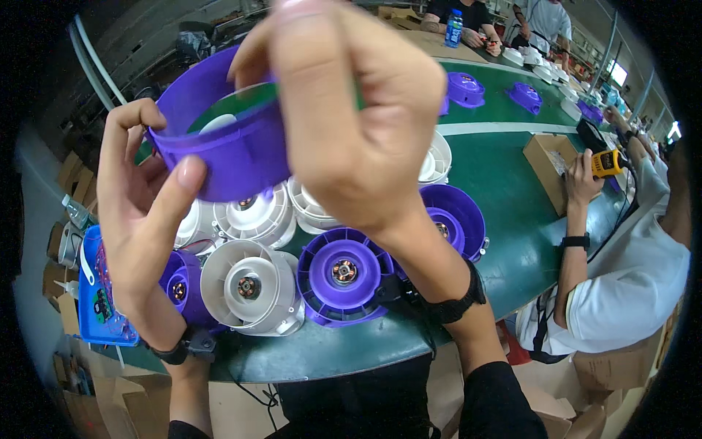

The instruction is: The person assembles small electronic housings by hand, fitting purple and white plastic shells over internal motor units. They repeatedly pick up components, align the shells, and press them together to form a complete unit, then place the finished items on the table or into a cardboard box.

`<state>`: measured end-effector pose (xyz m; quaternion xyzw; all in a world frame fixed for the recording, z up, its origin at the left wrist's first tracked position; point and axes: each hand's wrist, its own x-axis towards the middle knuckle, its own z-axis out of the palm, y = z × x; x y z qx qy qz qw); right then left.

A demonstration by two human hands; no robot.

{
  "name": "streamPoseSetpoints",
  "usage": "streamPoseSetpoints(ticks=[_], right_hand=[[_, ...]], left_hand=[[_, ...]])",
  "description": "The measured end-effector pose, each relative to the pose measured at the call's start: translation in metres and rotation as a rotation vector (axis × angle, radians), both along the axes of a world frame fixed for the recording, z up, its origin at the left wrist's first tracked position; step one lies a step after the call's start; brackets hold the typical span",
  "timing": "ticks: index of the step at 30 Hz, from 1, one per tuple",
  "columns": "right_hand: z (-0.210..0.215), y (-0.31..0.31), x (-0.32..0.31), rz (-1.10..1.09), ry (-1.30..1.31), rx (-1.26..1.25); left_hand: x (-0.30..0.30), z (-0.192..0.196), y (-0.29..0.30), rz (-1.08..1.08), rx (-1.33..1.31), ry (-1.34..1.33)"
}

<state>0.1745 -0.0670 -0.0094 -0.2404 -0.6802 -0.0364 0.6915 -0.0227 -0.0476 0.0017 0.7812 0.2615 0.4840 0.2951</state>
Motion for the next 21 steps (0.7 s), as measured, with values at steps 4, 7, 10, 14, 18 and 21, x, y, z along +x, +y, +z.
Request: streamPoseSetpoints(ticks=[4,7,10,14,18,21], right_hand=[[0.002,0.010,-0.011,-0.054,0.213,-0.089],[0.006,0.012,-0.022,0.006,0.313,-0.227],[0.005,0.004,-0.018,0.197,0.252,-0.382],[0.002,-0.001,-0.018,0.161,0.124,-0.231],[0.002,0.003,-0.015,0.104,0.013,-0.086],[-0.003,0.008,-0.014,-0.024,0.043,-0.102]], left_hand=[[0.000,-0.003,0.013,0.058,0.054,-0.061],[-0.005,-0.006,0.016,-0.103,-0.099,-0.220],[-0.005,-0.004,0.017,-0.081,-0.072,-0.134],[-0.013,-0.002,0.020,-0.169,-0.098,-0.038],[-0.013,-0.003,0.020,-0.211,-0.082,-0.094],[-0.010,-0.003,0.025,-0.213,-0.114,0.056]])
